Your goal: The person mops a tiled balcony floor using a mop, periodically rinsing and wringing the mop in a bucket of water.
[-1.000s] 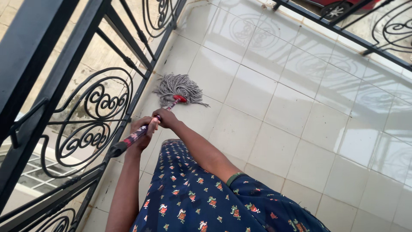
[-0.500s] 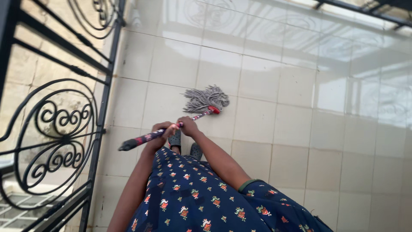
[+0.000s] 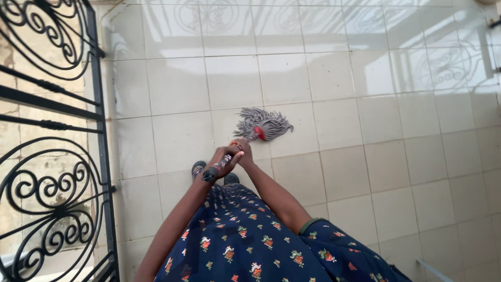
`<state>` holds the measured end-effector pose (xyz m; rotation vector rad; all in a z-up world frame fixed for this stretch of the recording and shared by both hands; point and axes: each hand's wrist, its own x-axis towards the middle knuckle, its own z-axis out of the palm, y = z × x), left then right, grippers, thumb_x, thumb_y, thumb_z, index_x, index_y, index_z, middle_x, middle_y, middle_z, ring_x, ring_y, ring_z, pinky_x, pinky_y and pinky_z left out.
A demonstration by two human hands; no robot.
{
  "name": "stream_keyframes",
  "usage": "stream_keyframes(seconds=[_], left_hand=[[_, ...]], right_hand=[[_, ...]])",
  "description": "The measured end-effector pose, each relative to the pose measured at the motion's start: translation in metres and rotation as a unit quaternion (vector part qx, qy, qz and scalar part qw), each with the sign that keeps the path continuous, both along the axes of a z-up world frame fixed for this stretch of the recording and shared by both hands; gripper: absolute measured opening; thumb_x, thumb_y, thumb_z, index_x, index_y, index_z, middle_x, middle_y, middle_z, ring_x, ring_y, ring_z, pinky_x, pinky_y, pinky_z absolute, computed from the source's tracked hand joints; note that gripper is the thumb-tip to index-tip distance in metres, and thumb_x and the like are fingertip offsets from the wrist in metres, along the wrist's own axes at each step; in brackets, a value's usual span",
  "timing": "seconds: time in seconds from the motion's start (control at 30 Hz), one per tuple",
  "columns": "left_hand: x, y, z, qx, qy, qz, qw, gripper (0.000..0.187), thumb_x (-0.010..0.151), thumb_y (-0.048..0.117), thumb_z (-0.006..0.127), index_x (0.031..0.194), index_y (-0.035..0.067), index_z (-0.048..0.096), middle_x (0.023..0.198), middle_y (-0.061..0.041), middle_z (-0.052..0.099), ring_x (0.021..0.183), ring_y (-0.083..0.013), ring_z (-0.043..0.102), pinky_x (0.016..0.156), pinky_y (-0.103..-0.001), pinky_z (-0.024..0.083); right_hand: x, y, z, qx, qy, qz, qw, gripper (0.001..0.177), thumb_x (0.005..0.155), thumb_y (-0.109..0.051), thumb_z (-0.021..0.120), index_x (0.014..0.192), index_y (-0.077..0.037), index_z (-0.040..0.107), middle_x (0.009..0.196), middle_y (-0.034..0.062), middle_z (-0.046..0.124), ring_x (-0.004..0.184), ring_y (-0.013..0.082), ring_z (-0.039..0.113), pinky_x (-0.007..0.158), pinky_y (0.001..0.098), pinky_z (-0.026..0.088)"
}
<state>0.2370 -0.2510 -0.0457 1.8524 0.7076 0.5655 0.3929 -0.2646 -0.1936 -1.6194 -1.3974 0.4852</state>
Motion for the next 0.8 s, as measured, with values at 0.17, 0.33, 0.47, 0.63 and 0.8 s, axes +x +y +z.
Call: stream_keyframes(seconds=[0.17,0.33,0.47,0.63,0.8], left_hand=[[-0.014,0.0,0.039,0.046,0.013,0.037,0.998,0.025,0.095,0.02,0.068,0.081,-0.001,0.069,0.067,-0.015,0.064,0.057,-0.0255,0.061,0.062,-0.036,0.051],[-0.027,-0.012,0.026,0.051,-0.089,0.127,0.987,0.017,0.093,0.014,0.067,0.086,-0.001,0.069,0.08,-0.013,0.071,0.07,-0.0212,0.069,0.071,-0.033,0.054],[-0.016,-0.01,0.009,0.027,-0.059,0.128,0.99,0.016,0.095,0.013,0.067,0.088,-0.001,0.069,0.079,-0.012,0.071,0.07,-0.0206,0.066,0.071,-0.033,0.053],[0.015,-0.018,-0.016,0.057,-0.077,0.048,0.994,0.022,0.097,0.017,0.069,0.086,-0.002,0.066,0.077,-0.016,0.063,0.067,-0.0217,0.058,0.073,-0.034,0.053],[0.015,-0.059,-0.041,0.044,-0.056,-0.003,0.997,0.028,0.096,0.015,0.066,0.075,-0.002,0.062,0.068,-0.016,0.059,0.064,-0.0221,0.056,0.07,-0.036,0.051]], right_hand=[[-0.024,0.033,-0.001,0.023,0.038,0.035,0.998,0.014,0.09,-0.025,0.061,0.092,-0.014,0.069,0.093,0.0044,0.069,0.094,0.0271,0.067,0.085,0.0396,0.052],[-0.026,0.036,-0.002,-0.12,-0.127,0.104,0.979,0.016,0.079,-0.028,0.069,0.092,-0.018,0.07,0.095,0.0003,0.069,0.103,0.0235,0.066,0.077,0.0492,0.039],[-0.01,0.022,-0.006,-0.051,-0.104,0.107,0.987,0.025,0.082,-0.032,0.067,0.103,-0.019,0.066,0.102,-0.0003,0.07,0.106,0.0239,0.066,0.08,0.0469,0.04],[0.025,-0.001,0.0,0.025,-0.087,0.088,0.992,0.025,0.087,-0.031,0.066,0.107,-0.016,0.062,0.102,0.0047,0.069,0.099,0.0306,0.068,0.082,0.0439,0.053],[0.033,-0.05,0.002,0.092,-0.075,0.13,0.984,0.021,0.079,-0.021,0.07,0.094,-0.008,0.063,0.09,0.0126,0.065,0.088,0.0358,0.065,0.078,0.0441,0.052]])
